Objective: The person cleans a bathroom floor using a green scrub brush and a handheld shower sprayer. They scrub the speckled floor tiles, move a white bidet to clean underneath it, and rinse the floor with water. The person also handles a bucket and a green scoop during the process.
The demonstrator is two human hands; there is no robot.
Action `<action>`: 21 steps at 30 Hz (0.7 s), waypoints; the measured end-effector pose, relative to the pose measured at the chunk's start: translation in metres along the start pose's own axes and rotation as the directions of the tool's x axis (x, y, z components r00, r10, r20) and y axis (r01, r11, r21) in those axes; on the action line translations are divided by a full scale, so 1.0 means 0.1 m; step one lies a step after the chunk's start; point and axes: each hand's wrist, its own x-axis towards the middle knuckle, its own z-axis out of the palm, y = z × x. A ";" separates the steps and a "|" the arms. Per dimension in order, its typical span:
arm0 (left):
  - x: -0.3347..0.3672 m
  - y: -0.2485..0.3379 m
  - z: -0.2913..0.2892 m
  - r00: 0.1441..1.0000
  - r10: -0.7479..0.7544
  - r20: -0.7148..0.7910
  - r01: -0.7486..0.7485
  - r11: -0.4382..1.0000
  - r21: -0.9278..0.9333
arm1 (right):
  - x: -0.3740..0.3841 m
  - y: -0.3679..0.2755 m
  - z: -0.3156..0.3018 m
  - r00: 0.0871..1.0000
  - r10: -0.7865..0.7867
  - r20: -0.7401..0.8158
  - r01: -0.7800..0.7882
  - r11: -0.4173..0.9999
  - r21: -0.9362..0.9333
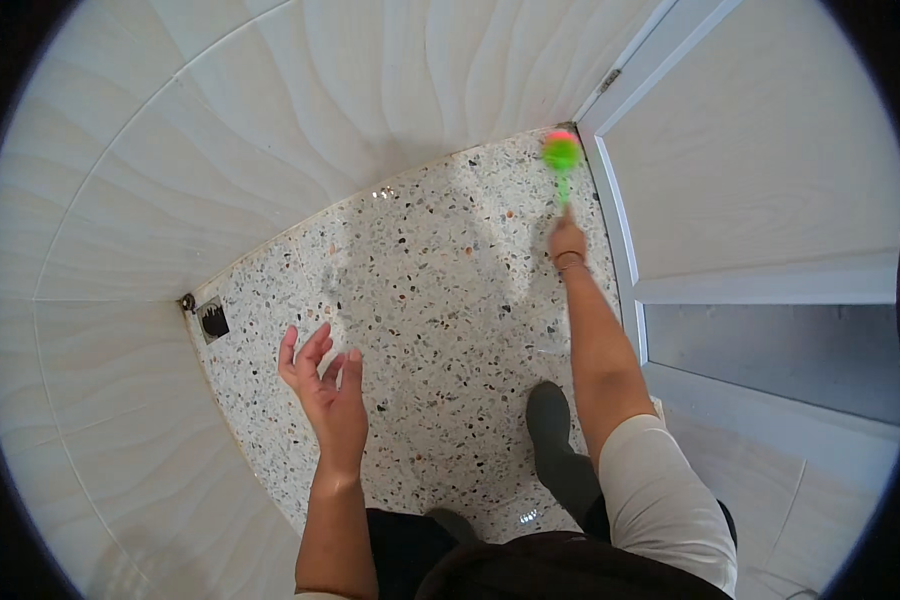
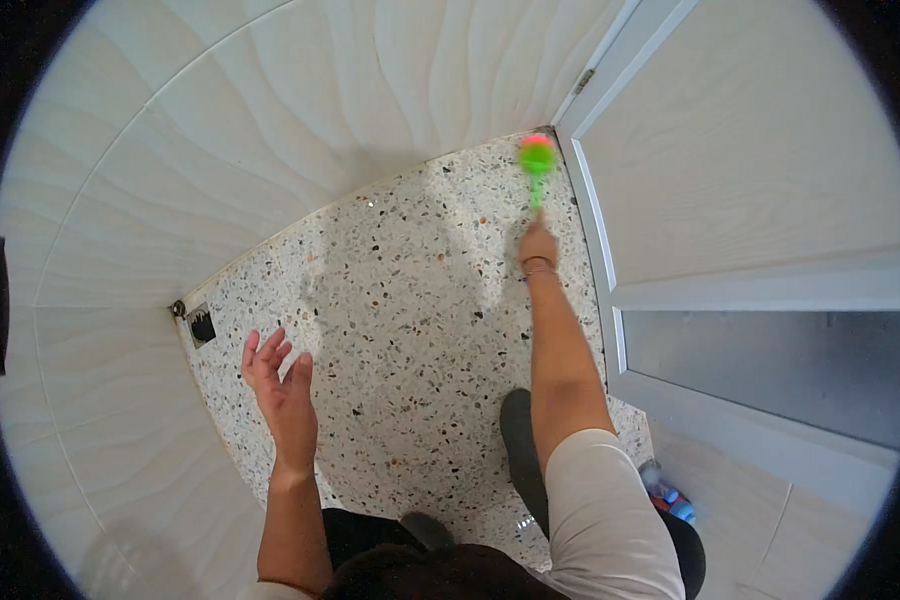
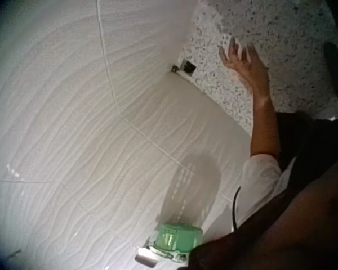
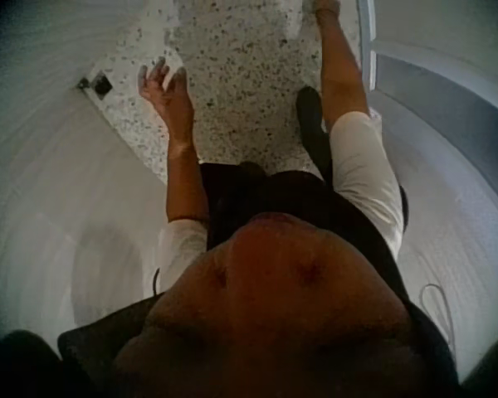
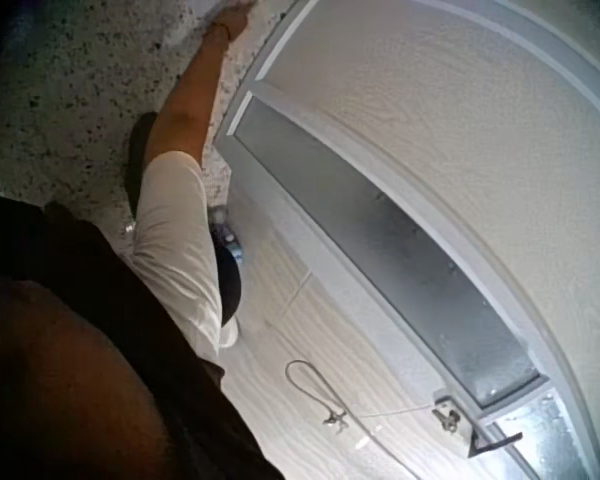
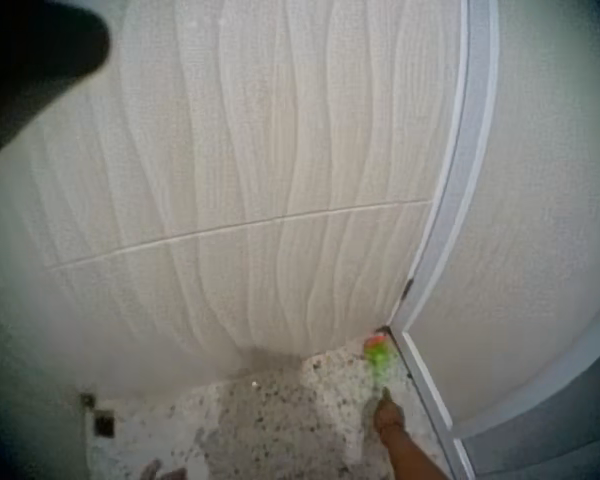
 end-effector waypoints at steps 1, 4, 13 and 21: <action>0.01 -0.03 0.13 1.000 0.021 0.010 -0.021 0.999 -0.029 | -0.01 0.10 0.15 0.985 -0.146 0.094 0.155 0.984 -0.088; 0.08 -0.10 0.06 0.994 0.108 -0.030 -0.106 0.993 0.054 | -1.08 -0.69 0.24 0.643 -0.566 0.516 0.649 0.761 0.027; 0.15 -0.25 -0.10 0.956 0.291 -0.047 -0.267 0.921 0.284 | -2.25 0.21 0.27 0.964 -0.141 0.227 0.158 0.985 -0.061; 0.21 -0.20 -0.24 0.944 0.266 -0.194 -0.218 0.946 0.239 | -2.90 0.55 0.10 0.971 0.070 0.228 -0.073 0.997 0.005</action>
